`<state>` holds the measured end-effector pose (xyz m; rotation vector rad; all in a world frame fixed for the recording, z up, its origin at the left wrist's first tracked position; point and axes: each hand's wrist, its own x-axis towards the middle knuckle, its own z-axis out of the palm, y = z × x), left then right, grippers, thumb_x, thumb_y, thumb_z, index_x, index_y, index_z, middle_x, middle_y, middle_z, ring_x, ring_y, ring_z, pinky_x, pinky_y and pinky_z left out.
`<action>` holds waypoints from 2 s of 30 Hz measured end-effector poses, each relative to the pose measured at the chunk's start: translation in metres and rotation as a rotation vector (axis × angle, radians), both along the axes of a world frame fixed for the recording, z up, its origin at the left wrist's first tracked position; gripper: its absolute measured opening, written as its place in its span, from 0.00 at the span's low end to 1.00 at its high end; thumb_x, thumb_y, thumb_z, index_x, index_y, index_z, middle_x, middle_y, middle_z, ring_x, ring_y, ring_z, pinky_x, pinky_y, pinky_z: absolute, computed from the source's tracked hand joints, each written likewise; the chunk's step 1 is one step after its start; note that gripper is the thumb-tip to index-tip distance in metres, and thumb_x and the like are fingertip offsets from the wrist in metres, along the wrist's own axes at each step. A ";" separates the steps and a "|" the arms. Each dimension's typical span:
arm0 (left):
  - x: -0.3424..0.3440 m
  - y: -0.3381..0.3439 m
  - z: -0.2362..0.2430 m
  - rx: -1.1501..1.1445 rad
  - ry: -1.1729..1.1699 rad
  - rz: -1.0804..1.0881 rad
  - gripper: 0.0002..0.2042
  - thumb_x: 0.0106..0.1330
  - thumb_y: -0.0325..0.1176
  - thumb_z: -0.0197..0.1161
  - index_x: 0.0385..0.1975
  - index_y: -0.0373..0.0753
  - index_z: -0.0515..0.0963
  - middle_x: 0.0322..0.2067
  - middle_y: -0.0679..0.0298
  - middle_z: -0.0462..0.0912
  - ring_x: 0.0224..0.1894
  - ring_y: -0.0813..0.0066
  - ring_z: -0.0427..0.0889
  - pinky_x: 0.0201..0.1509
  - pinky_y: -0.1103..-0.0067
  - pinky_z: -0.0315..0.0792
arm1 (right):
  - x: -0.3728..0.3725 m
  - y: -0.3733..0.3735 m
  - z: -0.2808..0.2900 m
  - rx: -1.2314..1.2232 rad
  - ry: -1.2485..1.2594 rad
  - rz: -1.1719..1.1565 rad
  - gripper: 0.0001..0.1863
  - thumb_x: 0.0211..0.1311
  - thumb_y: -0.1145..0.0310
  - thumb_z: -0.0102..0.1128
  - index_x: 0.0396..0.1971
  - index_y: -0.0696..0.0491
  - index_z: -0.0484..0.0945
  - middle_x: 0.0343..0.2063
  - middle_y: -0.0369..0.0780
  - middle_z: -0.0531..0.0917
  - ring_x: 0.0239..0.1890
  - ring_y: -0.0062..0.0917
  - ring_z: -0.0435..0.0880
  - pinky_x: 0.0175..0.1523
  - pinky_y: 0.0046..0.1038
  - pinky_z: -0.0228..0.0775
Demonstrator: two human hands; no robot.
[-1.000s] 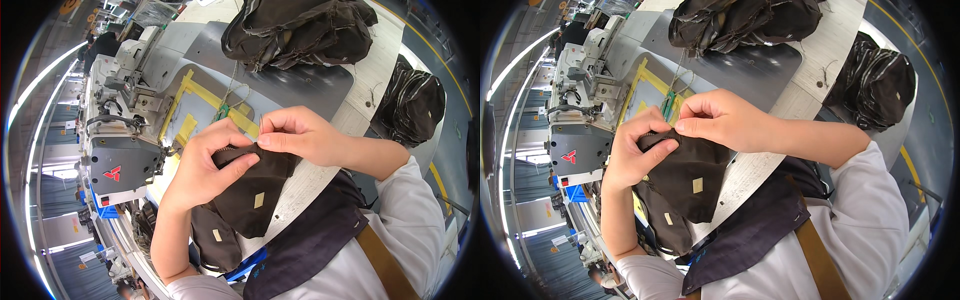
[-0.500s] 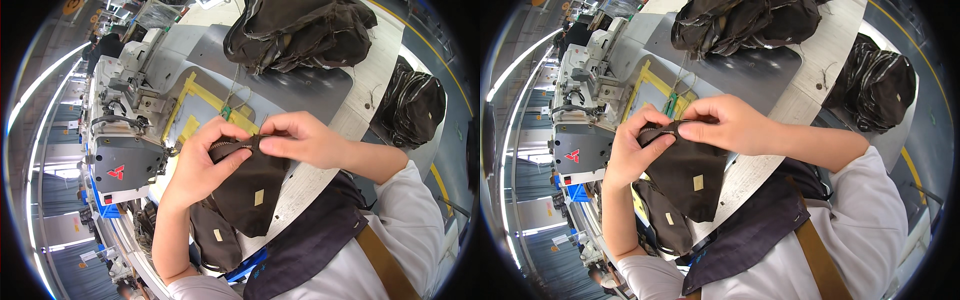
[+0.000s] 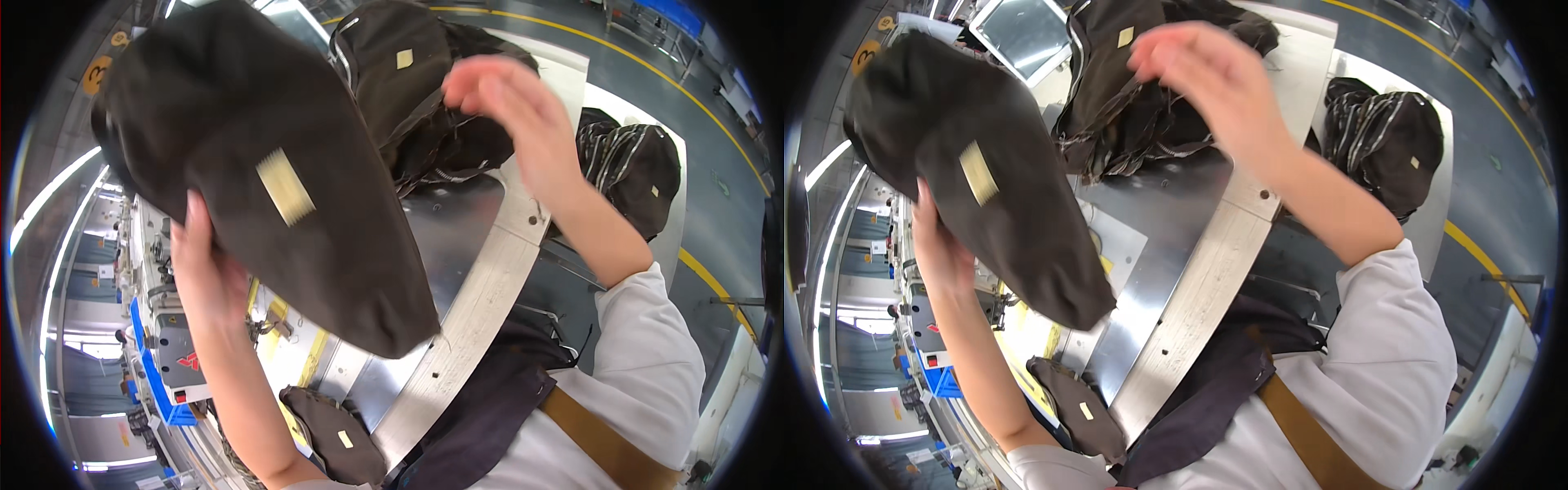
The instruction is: The person operates a sewing machine to stitch the zipper area of a black bag. They guide the fabric under the needle, adjust the bag's position, and use scissors to trim threads. The person handles multiple bags, stacking finished ones and picking up new ones.
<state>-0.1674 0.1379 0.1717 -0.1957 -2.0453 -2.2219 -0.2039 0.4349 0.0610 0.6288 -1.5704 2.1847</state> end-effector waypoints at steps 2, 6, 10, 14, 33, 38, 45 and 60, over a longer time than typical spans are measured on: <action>-0.042 0.024 0.013 -0.068 -0.015 0.068 0.20 0.69 0.35 0.58 0.55 0.29 0.67 0.51 0.55 0.77 0.50 0.67 0.80 0.55 0.71 0.76 | -0.059 0.034 -0.012 0.119 -0.054 -0.297 0.21 0.68 0.57 0.53 0.48 0.60 0.76 0.46 0.39 0.81 0.50 0.21 0.77 0.56 0.24 0.65; -0.130 0.041 -0.025 -0.669 -0.044 0.101 0.49 0.56 0.57 0.67 0.67 0.27 0.52 0.62 0.43 0.64 0.66 0.58 0.63 0.69 0.68 0.52 | -0.172 0.124 -0.051 0.666 -0.375 -0.820 0.37 0.60 0.40 0.56 0.54 0.62 0.74 0.52 0.45 0.79 0.57 0.31 0.75 0.63 0.30 0.60; -0.152 0.064 -0.086 -0.596 -0.311 0.006 0.56 0.51 0.59 0.70 0.69 0.29 0.45 0.63 0.42 0.61 0.63 0.56 0.67 0.63 0.70 0.64 | -0.179 0.128 -0.066 0.783 -0.603 -0.364 0.52 0.55 0.25 0.43 0.59 0.62 0.70 0.59 0.53 0.71 0.65 0.39 0.67 0.68 0.34 0.52; -0.148 0.087 -0.104 -0.489 -0.390 -0.121 0.54 0.51 0.59 0.70 0.68 0.28 0.49 0.61 0.44 0.65 0.60 0.58 0.70 0.60 0.73 0.68 | -0.151 0.070 -0.047 0.550 -0.738 0.190 0.53 0.52 0.21 0.41 0.68 0.48 0.60 0.68 0.44 0.60 0.72 0.39 0.52 0.70 0.49 0.43; -0.003 0.321 -0.156 -0.879 0.477 -0.245 0.36 0.57 0.47 0.66 0.63 0.36 0.62 0.63 0.41 0.62 0.65 0.44 0.61 0.66 0.58 0.57 | 0.089 0.223 -0.136 -0.449 -0.660 -0.069 0.26 0.64 0.52 0.54 0.56 0.52 0.73 0.49 0.40 0.80 0.51 0.28 0.80 0.54 0.33 0.74; 0.000 0.364 -0.210 -0.855 0.602 -0.262 0.32 0.60 0.38 0.64 0.65 0.44 0.61 0.65 0.46 0.60 0.67 0.47 0.60 0.66 0.57 0.57 | 0.113 0.261 -0.183 -0.586 -0.680 -0.134 0.25 0.65 0.53 0.54 0.56 0.51 0.73 0.49 0.39 0.81 0.51 0.28 0.80 0.54 0.33 0.74; 0.001 0.369 -0.262 -1.054 0.652 -0.431 0.25 0.64 0.44 0.58 0.61 0.42 0.69 0.67 0.54 0.60 0.68 0.53 0.60 0.66 0.55 0.57 | 0.085 0.272 -0.236 -0.702 -0.694 -0.057 0.24 0.66 0.54 0.53 0.57 0.51 0.73 0.48 0.39 0.81 0.51 0.28 0.80 0.53 0.32 0.74; -0.052 0.385 -0.312 -0.973 -0.131 -0.625 0.31 0.67 0.46 0.51 0.70 0.47 0.54 0.70 0.51 0.53 0.68 0.47 0.59 0.66 0.53 0.59 | 0.109 0.137 -0.098 1.279 0.006 -0.686 0.13 0.61 0.70 0.54 0.45 0.53 0.78 0.52 0.43 0.78 0.60 0.37 0.72 0.64 0.41 0.59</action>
